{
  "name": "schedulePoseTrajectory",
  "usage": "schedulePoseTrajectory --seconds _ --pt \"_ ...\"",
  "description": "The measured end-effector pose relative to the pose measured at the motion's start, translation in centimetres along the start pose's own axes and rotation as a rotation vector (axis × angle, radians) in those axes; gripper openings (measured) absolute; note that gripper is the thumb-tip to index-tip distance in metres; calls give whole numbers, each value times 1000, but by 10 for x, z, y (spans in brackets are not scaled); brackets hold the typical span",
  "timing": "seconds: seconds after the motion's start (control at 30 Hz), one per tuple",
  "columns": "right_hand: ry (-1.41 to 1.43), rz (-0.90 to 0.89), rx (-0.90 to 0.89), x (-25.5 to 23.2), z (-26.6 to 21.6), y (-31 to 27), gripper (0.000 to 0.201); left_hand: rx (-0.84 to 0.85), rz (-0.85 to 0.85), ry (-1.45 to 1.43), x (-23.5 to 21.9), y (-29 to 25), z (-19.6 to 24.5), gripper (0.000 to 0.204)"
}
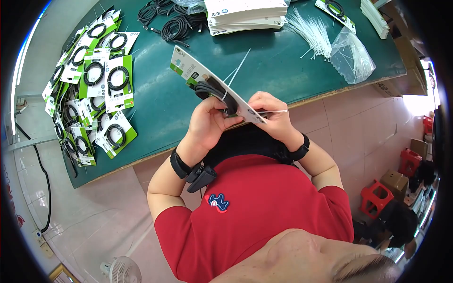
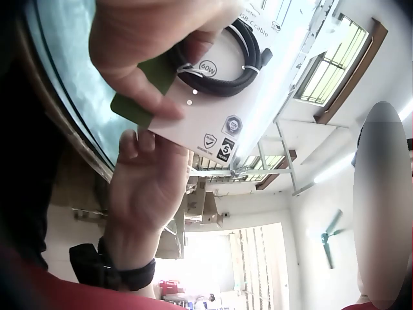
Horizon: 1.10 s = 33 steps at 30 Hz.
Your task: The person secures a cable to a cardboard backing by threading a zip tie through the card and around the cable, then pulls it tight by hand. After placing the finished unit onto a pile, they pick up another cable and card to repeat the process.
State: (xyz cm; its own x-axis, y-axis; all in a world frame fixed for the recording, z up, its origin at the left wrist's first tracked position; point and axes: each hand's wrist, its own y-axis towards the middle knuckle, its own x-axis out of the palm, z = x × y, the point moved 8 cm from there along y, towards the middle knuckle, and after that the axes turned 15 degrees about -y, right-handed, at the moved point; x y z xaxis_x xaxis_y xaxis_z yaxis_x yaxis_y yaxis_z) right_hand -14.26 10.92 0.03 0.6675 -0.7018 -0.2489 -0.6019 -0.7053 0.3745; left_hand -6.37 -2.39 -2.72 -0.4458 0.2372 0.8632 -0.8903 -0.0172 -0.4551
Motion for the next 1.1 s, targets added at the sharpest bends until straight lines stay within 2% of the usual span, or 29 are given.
schedulePoseTrajectory --seconds 0.17,0.27,0.43,0.47,0.53,0.57,0.67,0.7,0.73,0.83,0.93,0.97,1.03,1.07,1.1 --pt "-53 -34 -58 0 -11 6 17 -60 30 49 -6 0 -4 27" --pt "-54 5 -64 -2 -11 8 14 -61 37 38 -2 1 -7 26" --pt "56 49 2 -3 3 8 13 -40 32 51 3 1 -7 22" --pt "184 44 198 -3 16 6 13 -39 30 51 5 0 -8 22" --pt "441 33 592 4 41 -8 14 77 20 170 11 -4 -2 23" --pt "440 31 591 2 44 -9 14 135 16 228 13 -5 2 24" --pt "633 -153 527 8 48 -10 22 171 -44 258 7 -3 9 25" --pt "632 -154 528 6 50 -11 22 189 -72 273 7 -3 10 26" --pt "619 -194 531 7 48 -11 24 192 -73 272 8 -3 10 26" --pt "592 -276 536 5 39 -7 27 337 -8 331 9 -7 20 25" --pt "327 -309 617 -8 30 -6 25 382 -29 389 7 -11 28 24" --pt "327 -310 615 -11 30 -2 25 402 -40 419 9 -13 31 24" --pt "-264 207 211 -66 4 21 18 444 -25 480 12 -17 33 24" --pt "-264 208 211 -69 -4 25 18 480 -10 543 15 -20 34 24" --pt "-343 169 108 -69 -25 33 16 515 3 606 17 -22 35 24"
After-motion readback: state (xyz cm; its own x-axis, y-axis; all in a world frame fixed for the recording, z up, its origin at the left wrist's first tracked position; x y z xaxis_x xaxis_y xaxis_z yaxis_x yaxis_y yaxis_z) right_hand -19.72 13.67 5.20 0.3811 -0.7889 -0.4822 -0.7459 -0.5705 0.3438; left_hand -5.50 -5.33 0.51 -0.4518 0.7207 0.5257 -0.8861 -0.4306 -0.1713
